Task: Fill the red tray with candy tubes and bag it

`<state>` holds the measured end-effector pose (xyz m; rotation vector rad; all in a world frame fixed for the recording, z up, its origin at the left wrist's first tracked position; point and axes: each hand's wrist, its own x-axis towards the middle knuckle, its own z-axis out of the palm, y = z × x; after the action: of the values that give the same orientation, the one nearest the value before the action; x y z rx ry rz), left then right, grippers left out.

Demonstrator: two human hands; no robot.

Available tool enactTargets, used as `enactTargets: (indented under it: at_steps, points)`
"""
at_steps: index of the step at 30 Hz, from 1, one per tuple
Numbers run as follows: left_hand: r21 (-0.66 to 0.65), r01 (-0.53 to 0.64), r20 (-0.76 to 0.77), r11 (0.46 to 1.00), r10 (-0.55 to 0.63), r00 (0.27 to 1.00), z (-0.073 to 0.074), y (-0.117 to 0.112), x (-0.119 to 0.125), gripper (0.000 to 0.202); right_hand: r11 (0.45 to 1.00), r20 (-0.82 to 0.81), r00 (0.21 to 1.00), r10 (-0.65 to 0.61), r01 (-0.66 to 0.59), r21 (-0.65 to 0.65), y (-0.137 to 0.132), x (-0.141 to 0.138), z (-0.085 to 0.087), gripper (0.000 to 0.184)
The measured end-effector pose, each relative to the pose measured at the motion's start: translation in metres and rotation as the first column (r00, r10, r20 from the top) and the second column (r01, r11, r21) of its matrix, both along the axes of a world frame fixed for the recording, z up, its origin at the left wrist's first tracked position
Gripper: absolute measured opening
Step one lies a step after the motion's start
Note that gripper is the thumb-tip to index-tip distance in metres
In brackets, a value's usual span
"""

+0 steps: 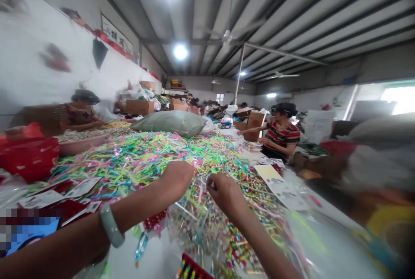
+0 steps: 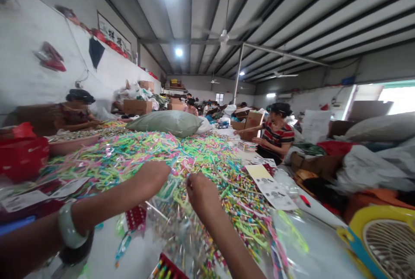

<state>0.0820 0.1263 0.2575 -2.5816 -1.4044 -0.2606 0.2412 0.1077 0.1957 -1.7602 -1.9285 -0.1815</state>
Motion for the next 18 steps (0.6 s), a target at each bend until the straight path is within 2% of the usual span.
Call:
enactTargets:
  at_steps: [3,5,9,12,15,18]
  points:
    - [0.046,0.004,-0.044,0.999,-0.002,0.999,-0.001,0.002,-0.009,0.028,0.986,0.109,0.985,-0.137,0.146,-0.077,-0.004,0.013,-0.01,0.02]
    - [0.109,-0.012,-0.069,0.994,0.019,0.997,-0.003,-0.001,-0.01,0.03,0.98,0.108,0.976,-0.188,0.194,-0.051,-0.011,0.014,-0.009,0.02]
    - [0.248,-0.009,-0.073,0.969,0.028,0.997,-0.002,-0.015,0.007,0.036,0.982,0.025,0.991,-0.135,0.13,0.133,-0.02,0.003,0.004,0.015]
    - [0.293,0.032,-0.071,0.956,-0.011,0.997,0.001,-0.028,0.023,0.039,0.977,0.044,0.985,-0.168,0.16,0.139,-0.015,0.0,0.006,0.014]
    - [0.311,0.05,-0.101,0.949,-0.02,0.995,-0.002,-0.027,0.025,0.042,0.957,0.11,0.952,-0.287,0.281,0.065,-0.011,0.012,-0.007,0.026]
    - [0.296,0.046,-0.12,0.954,-0.01,0.993,-0.024,-0.007,0.014,0.044,0.934,0.171,0.922,-0.347,0.356,-0.022,-0.018,0.026,-0.03,0.032]
